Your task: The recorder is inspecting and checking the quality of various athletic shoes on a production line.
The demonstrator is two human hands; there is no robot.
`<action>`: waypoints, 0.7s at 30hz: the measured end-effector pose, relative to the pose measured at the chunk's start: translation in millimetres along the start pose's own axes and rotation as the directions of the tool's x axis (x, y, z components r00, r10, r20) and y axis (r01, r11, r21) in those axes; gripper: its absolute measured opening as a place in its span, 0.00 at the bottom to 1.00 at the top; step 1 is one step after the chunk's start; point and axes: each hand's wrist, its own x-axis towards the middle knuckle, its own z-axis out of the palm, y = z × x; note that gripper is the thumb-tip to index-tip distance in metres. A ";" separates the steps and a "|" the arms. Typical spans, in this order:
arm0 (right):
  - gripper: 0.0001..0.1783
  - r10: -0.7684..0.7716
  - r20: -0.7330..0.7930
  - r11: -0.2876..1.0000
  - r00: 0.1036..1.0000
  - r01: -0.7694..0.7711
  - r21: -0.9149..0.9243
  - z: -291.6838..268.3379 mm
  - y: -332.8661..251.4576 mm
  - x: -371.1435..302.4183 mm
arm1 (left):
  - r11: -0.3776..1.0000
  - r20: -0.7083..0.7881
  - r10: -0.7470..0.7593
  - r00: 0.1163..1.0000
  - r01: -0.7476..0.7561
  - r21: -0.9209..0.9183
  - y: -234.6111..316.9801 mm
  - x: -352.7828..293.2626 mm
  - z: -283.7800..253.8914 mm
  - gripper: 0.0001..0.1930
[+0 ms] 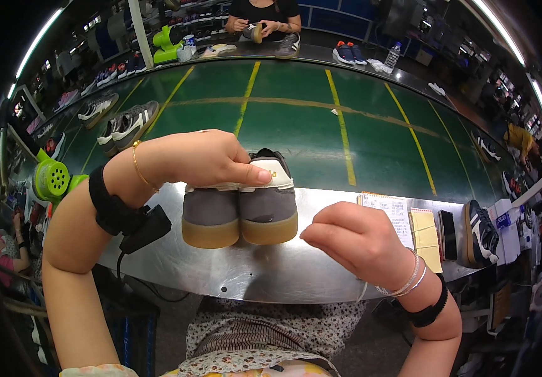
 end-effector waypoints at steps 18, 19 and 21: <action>0.11 -0.195 0.208 0.972 0.959 0.217 -0.092 38.1 -23.1 3.6 | 0.990 -0.046 0.140 0.989 -0.139 0.015 -15.8 -21.0 15.7 0.30; 0.13 -0.106 0.254 0.994 0.961 0.105 0.014 36.7 -21.7 -4.6 | 0.983 -0.075 0.180 0.981 -0.177 0.044 -20.5 -24.5 23.5 0.29; 0.16 0.134 0.163 0.975 0.978 -0.159 0.153 48.6 -21.6 -22.6 | 0.968 -0.168 0.213 0.963 -0.184 0.171 -27.1 -36.4 52.0 0.28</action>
